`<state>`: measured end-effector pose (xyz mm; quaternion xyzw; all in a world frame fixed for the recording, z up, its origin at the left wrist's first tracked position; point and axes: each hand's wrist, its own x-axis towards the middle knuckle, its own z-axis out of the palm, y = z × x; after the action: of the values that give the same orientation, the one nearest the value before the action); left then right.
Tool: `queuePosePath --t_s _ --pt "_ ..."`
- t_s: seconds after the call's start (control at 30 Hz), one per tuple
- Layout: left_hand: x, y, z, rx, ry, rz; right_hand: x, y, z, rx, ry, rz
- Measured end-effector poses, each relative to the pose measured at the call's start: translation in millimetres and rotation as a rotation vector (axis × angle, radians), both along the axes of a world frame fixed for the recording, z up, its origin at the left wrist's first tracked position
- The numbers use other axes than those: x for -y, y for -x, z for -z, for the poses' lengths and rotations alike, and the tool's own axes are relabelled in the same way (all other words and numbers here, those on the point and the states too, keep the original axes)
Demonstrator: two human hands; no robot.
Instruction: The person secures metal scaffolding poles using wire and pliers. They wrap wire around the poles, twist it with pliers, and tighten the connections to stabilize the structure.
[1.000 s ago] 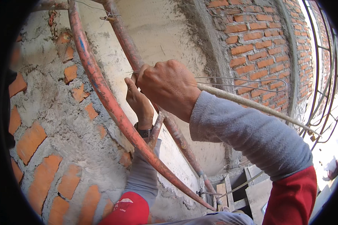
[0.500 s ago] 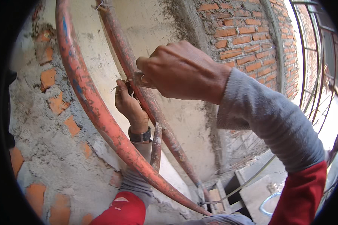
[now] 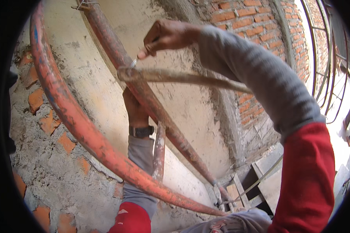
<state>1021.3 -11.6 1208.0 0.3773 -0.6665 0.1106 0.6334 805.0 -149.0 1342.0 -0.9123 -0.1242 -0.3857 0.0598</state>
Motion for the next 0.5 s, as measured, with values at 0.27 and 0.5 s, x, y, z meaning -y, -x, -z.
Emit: queuePosePath --t_s 0.27,0.5 --pt "30 -25 -14 -0.743 -0.404 1.266 40 -53 -1 0.051 -0.091 -0.151" --pt "35 -25 -23 -0.527 -0.369 1.238 40 -66 -7 0.372 0.130 0.022"
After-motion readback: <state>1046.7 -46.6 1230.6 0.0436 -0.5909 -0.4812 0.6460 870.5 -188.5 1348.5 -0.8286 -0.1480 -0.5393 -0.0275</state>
